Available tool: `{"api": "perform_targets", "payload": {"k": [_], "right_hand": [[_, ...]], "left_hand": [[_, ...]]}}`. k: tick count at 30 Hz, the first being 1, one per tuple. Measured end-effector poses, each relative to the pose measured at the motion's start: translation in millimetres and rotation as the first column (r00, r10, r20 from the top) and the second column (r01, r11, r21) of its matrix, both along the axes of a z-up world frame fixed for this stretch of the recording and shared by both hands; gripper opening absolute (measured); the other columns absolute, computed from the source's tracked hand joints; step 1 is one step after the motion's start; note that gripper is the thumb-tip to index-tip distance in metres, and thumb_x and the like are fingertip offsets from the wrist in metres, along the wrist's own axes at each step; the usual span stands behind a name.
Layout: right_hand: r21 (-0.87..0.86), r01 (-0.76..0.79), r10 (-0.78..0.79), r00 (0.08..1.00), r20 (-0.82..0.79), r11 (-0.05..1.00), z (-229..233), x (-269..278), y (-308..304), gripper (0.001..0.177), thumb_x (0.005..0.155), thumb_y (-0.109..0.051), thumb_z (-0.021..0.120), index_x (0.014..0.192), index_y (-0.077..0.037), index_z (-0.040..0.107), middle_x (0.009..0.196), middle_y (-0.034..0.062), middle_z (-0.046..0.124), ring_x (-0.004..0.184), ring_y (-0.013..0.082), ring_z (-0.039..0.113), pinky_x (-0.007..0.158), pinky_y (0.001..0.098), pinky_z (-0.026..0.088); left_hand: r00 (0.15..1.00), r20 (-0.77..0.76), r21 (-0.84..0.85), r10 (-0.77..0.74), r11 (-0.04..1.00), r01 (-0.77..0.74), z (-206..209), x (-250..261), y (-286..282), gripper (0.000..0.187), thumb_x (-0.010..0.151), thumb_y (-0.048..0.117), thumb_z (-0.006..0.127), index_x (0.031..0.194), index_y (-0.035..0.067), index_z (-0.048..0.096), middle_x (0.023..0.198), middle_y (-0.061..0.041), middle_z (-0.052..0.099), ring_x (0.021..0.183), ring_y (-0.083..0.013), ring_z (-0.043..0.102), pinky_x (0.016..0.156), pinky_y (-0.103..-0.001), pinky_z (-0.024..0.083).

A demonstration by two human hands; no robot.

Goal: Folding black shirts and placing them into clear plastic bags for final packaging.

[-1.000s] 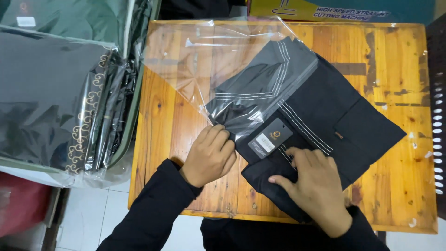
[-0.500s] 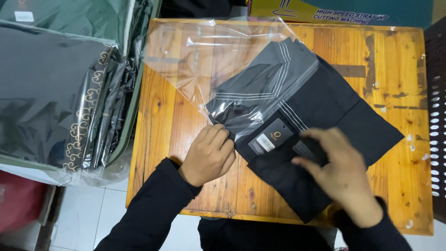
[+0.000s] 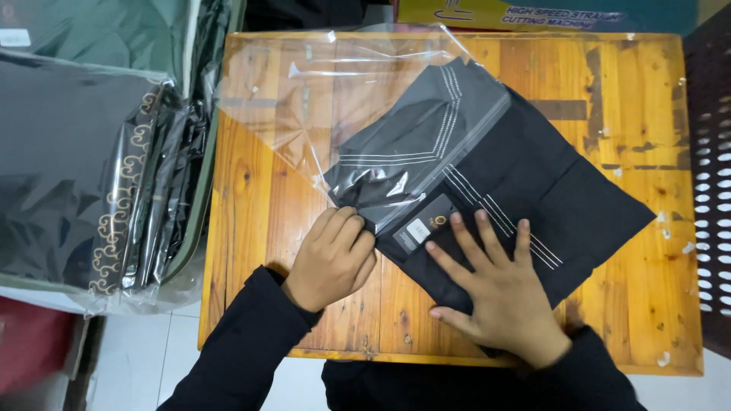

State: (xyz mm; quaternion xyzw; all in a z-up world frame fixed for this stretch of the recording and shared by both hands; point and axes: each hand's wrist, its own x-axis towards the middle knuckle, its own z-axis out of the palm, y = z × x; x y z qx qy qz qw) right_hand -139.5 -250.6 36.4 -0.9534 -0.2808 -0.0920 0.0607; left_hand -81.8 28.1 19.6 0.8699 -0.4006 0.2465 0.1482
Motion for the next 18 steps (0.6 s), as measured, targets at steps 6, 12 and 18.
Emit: {"api": "perform_targets", "payload": {"k": [6, 12, 18], "right_hand": [[-0.015, 0.004, -0.003, 1.0, 0.027, 1.0, -3, 0, 6, 0.08, 0.085, -0.075, 0.051, 0.151, -0.029, 0.05, 0.166, 0.0134, 0.037, 0.156, 0.0385, 0.026, 0.12, 0.0734, 0.013], [-0.014, 0.017, -0.016, 0.999, 0.028, 1.0, -7, 4, 18, 0.081, 0.086, -0.073, 0.05, 0.153, -0.029, 0.046, 0.167, 0.0137, 0.033, 0.154, 0.0406, 0.028, 0.118, 0.0752, 0.014], [0.012, -0.011, 0.011, 1.0, -0.015, 1.0, -4, 12, 38, 0.086, 0.089, -0.079, 0.044, 0.157, -0.026, 0.04, 0.168, 0.0189, 0.025, 0.154, 0.0449, 0.019, 0.113, 0.0765, 0.011]], "left_hand": [[0.997, 0.08, 0.074, -0.012, 0.997, 0.006, -1, -3, -1, 0.016, 0.095, 0.011, 0.061, 0.081, 0.004, 0.063, 0.091, -0.015, 0.063, 0.095, -0.0338, 0.065, 0.094, -0.044, 0.055], [0.993, 0.104, 0.102, 0.047, 0.993, -0.058, -1, -7, -4, 0.015, 0.094, 0.012, 0.064, 0.081, 0.006, 0.062, 0.089, -0.013, 0.062, 0.093, -0.0316, 0.064, 0.09, -0.041, 0.055], [0.983, 0.056, -0.03, 0.177, 0.984, -0.175, 6, -7, -6, 0.015, 0.093, 0.006, 0.06, 0.079, 0.005, 0.055, 0.086, -0.014, 0.054, 0.086, -0.0336, 0.057, 0.079, -0.042, 0.048]]}}
